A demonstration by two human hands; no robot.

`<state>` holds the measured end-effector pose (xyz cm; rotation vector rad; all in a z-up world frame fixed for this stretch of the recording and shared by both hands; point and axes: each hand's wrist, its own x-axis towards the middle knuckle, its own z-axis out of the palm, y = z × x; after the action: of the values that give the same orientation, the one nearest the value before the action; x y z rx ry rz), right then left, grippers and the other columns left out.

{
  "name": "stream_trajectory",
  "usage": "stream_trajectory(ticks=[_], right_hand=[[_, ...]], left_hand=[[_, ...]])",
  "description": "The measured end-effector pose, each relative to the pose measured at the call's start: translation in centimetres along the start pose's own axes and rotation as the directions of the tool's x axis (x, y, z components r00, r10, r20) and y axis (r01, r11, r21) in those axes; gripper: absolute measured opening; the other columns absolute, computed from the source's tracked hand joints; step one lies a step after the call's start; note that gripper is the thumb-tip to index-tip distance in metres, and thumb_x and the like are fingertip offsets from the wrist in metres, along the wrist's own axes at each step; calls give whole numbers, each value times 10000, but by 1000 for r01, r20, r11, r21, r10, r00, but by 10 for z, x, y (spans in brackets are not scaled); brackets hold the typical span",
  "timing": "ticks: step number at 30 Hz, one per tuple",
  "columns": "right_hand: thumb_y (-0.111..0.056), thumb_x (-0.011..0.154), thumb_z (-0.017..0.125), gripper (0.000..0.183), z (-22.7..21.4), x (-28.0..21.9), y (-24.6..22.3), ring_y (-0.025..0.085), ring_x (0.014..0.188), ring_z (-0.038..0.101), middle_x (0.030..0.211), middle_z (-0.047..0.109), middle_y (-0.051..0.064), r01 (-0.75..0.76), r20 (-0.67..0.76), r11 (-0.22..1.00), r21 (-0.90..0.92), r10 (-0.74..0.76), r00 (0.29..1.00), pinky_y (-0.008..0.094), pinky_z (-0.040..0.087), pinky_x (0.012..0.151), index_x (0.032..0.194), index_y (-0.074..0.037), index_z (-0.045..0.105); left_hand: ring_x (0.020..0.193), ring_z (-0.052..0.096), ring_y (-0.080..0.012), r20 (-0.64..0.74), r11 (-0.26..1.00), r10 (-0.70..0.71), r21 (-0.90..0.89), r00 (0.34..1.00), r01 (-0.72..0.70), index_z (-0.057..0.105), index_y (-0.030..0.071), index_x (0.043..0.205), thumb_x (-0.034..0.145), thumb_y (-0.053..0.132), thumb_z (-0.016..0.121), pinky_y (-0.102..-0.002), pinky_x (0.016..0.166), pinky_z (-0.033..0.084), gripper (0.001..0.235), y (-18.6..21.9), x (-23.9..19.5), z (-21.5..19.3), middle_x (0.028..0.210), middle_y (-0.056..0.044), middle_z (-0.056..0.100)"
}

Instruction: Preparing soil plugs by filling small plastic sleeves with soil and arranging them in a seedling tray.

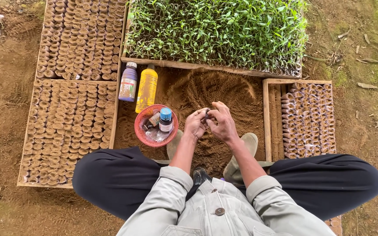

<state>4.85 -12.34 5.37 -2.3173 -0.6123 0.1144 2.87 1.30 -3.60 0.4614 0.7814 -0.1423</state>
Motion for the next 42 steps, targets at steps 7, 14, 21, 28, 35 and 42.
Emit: stream_trajectory(ticks=[7, 14, 21, 28, 35, 42], right_hand=[[-93, 890, 725, 28, 8, -4, 2, 397, 1388, 487, 1363, 600, 150, 16, -37, 1000, -8, -17, 999, 516, 420, 1155, 897, -118, 715], [-77, 851, 767, 72, 9, -10, 0, 406, 1364, 509, 1347, 613, 153, 46, -77, 999, -5, -46, 996, 519, 443, 1131, 901, -99, 720], [-84, 899, 730, 59, 5, -1, -3, 364, 1258, 606, 1270, 654, 147, -75, -181, 986, 149, 102, 978, 501, 502, 1045, 943, -123, 732], [-125, 878, 742, 124, 11, 11, 17, 349, 1204, 642, 1239, 668, 168, -137, -106, 988, 68, 143, 984, 503, 504, 1030, 1002, -124, 744], [-96, 880, 736, 27, 22, 7, 32, 364, 1128, 678, 1163, 717, 145, -69, -112, 992, 106, 81, 990, 506, 539, 955, 904, -109, 738], [-78, 923, 696, 32, 12, 3, 14, 401, 1089, 687, 1166, 725, 142, -153, -93, 948, 280, 185, 978, 504, 540, 923, 920, -106, 710]], left_hand=[[809, 782, -270, -5, 997, 1, -76, 1000, -2, 702, 41, 1147, 966, 55, 685, -347, 703, 659, 182, -2, 3, -4, 1026, -209, 768], [832, 785, -252, -60, 998, 58, -19, 997, -59, 687, 58, 1165, 971, 91, 695, -352, 694, 662, 197, -13, 21, -16, 1031, -184, 776], [831, 788, -265, -109, 989, 126, 86, 986, -117, 693, 98, 1131, 975, 134, 702, -418, 712, 671, 161, -10, 13, -10, 990, -164, 783], [785, 789, -243, -66, 980, 139, 152, 988, -127, 706, 77, 1130, 971, 128, 716, -414, 687, 671, 168, -13, 11, -3, 972, -155, 785], [725, 788, -253, -28, 996, -85, 27, 996, 86, 737, 23, 1061, 1008, 331, 665, -459, 676, 677, 320, -20, 28, -18, 897, -143, 786], [734, 791, -279, 54, 977, -212, 12, 976, 211, 732, 10, 1106, 1031, 280, 612, -450, 691, 676, 305, -23, 36, -27, 886, -149, 789]])
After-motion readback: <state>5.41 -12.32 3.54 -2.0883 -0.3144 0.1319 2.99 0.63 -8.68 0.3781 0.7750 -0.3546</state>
